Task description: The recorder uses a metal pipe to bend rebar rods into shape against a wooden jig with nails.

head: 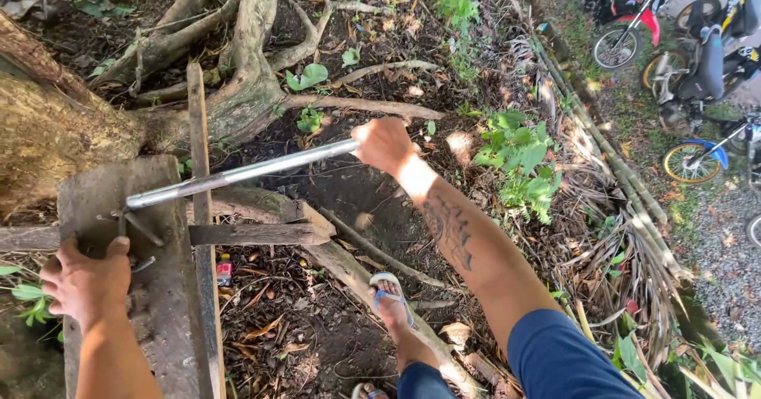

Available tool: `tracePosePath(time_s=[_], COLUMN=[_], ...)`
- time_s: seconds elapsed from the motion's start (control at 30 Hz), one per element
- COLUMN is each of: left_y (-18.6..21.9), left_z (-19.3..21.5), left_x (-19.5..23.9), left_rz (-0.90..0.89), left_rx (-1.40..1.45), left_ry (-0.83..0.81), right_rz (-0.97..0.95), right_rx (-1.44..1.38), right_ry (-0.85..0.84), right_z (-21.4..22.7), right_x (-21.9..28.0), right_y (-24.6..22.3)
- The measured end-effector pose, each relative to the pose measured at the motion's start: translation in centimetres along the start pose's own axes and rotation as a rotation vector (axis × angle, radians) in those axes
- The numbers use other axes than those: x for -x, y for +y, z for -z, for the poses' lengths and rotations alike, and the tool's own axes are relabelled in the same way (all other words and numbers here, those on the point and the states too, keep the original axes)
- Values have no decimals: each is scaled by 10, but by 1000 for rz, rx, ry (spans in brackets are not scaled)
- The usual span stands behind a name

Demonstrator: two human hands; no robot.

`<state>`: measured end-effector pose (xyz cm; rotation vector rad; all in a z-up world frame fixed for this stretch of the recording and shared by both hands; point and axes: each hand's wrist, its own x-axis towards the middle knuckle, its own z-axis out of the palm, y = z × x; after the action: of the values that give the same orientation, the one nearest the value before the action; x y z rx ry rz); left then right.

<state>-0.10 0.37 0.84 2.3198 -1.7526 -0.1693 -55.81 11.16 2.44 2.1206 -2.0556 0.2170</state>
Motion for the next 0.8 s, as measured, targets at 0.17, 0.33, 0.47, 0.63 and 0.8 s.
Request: tracePosePath(time_s=[0.17,0.33,0.47,0.63,0.8], left_y=[5,6,66,245,337], left_z=[3,3,29,59,-25], left_x=[2,8,51,158,184], left_rz=[-1,-2,-241,-658,-866], left_rx=[36,44,-46,238,281], left_ry=[3,9,207,375,26], right_rz=[-56,-122,-185,-183,-116], right_rx=[-77,-128,-100,-100,-78], right_ry=[-91,-71,-40,-73,-76], right_z=[20,25,25,29,12], right_x=[4,13,14,17,20], right_y=[-11,-21,-26,-27,-18])
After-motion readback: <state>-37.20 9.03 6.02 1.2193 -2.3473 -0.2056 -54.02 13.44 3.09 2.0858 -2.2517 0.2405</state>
